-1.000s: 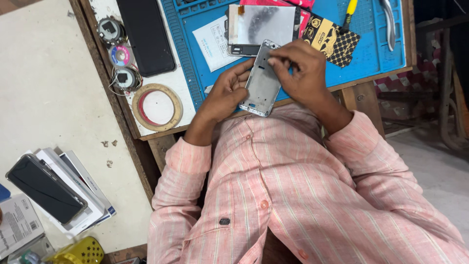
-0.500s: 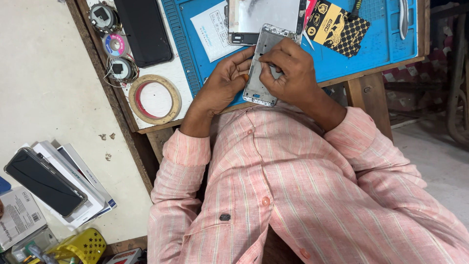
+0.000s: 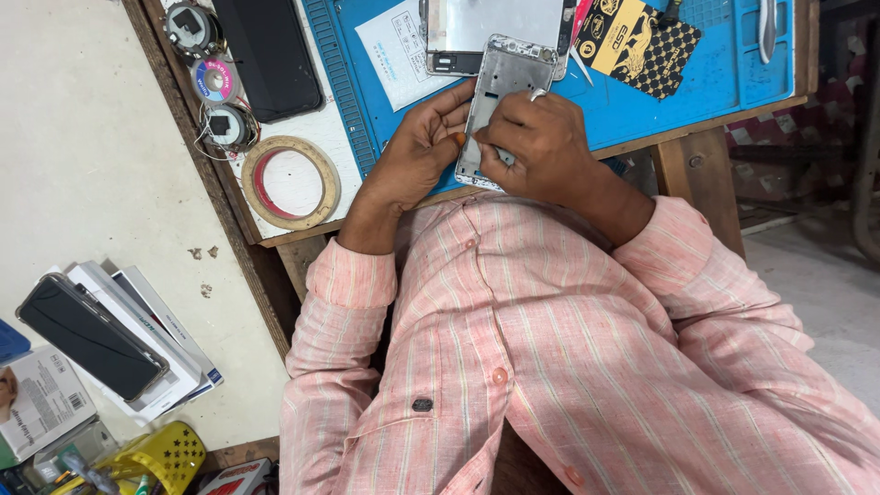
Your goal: The person tears off a strip of tape and applies it to a disassembled smartphone on a repair mat, then pries at the phone's frame and screen assembly with a small tool. They lift the screen away, work on the phone body, and briefly operate another smartphone on the desk before returning to the phone frame.
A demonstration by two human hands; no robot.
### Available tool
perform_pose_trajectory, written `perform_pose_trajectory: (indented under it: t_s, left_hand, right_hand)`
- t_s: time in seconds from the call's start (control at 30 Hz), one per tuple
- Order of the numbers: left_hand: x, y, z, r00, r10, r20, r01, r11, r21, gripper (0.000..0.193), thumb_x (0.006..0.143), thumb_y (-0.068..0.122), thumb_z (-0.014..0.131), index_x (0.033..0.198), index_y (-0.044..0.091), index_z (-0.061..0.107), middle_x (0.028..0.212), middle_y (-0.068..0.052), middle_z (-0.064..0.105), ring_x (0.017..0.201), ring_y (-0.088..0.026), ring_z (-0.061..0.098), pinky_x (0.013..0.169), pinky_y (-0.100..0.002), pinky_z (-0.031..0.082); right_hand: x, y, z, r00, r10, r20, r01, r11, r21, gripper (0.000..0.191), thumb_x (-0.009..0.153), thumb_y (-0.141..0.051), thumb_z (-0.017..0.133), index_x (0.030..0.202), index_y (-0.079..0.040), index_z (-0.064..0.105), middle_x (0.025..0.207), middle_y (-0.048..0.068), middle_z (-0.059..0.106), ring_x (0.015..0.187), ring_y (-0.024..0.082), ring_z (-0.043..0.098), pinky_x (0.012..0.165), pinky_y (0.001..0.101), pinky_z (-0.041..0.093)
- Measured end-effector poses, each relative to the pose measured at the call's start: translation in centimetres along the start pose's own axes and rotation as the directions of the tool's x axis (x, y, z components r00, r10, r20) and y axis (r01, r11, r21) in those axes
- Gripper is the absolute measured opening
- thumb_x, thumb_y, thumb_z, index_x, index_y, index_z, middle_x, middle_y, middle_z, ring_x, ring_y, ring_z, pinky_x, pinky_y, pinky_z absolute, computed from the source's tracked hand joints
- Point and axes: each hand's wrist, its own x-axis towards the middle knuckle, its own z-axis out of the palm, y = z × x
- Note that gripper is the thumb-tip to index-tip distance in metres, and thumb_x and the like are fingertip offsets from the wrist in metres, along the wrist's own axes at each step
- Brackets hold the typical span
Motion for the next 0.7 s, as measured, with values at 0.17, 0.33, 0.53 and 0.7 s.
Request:
perform_pose_trajectory:
  t_s: [0.17, 0.33, 0.53, 0.7]
  left_hand:
    - [-0.1, -0.4, -0.1, 1.0, -0.022, -0.009, 0.022, 1.0, 0.006, 0.073, 0.092, -0.025, 0.039, 0.161, -0.004, 0.03, 0.155, -0.019, 0.052, 0.139, -0.017, 0.057, 0.116, -0.029, 0.048]
    - [0.0, -0.4, -0.3, 1.0, 0.003, 0.015, -0.002, 0.998, -0.061, 0.078, 0.088, -0.026, 0.039, 0.162, -0.003, 0.03, 0.155, -0.02, 0.053, 0.137, -0.02, 0.059, 0.116, -0.03, 0.048]
    - [-0.1, -0.5, -0.6, 1.0, -0.03, -0.011, 0.027, 0.985, -0.169, 0.072, 0.092, -0.018, 0.041, 0.161, -0.001, 0.03, 0.151, -0.016, 0.056, 0.129, -0.018, 0.063, 0.104, -0.028, 0.053]
    - [1.2, -1.9, -0.1, 0.98, 0.099, -0.171, -0.107, 0.993, -0.038, 0.046, 0.113, 0.006, 0.054, 0.157, -0.006, 0.046, 0.125, -0.011, 0.069, 0.102, -0.011, 0.062, 0.085, -0.024, 0.051]
  right_hand:
    - [0.3, 0.7, 0.3, 0.972, 0.229, -0.045, -0.217, 0.959, 0.183, 0.008, 0.09, -0.005, 0.077, 0.097, -0.004, 0.073, 0.092, 0.007, 0.063, 0.067, 0.018, 0.063, 0.059, 0.0314, 0.05]
    - [-0.3, 0.4, 0.1, 1.0, 0.009, -0.009, -0.009, 1.0, 0.026, 0.013, 0.083, -0.007, 0.08, 0.094, -0.007, 0.073, 0.088, 0.007, 0.06, 0.068, 0.023, 0.063, 0.061, 0.0363, 0.05]
    - [0.3, 0.2, 0.1, 0.993, 0.111, -0.037, -0.107, 0.99, 0.096, 0.009, 0.09, -0.008, 0.079, 0.096, -0.006, 0.074, 0.093, 0.007, 0.06, 0.076, 0.023, 0.064, 0.067, 0.034, 0.052]
    - [1.0, -0.2, 0.4, 1.0, -0.025, -0.015, 0.025, 0.999, -0.034, 0.009, 0.086, -0.008, 0.082, 0.092, -0.007, 0.076, 0.084, 0.006, 0.059, 0.067, 0.023, 0.06, 0.061, 0.0364, 0.047]
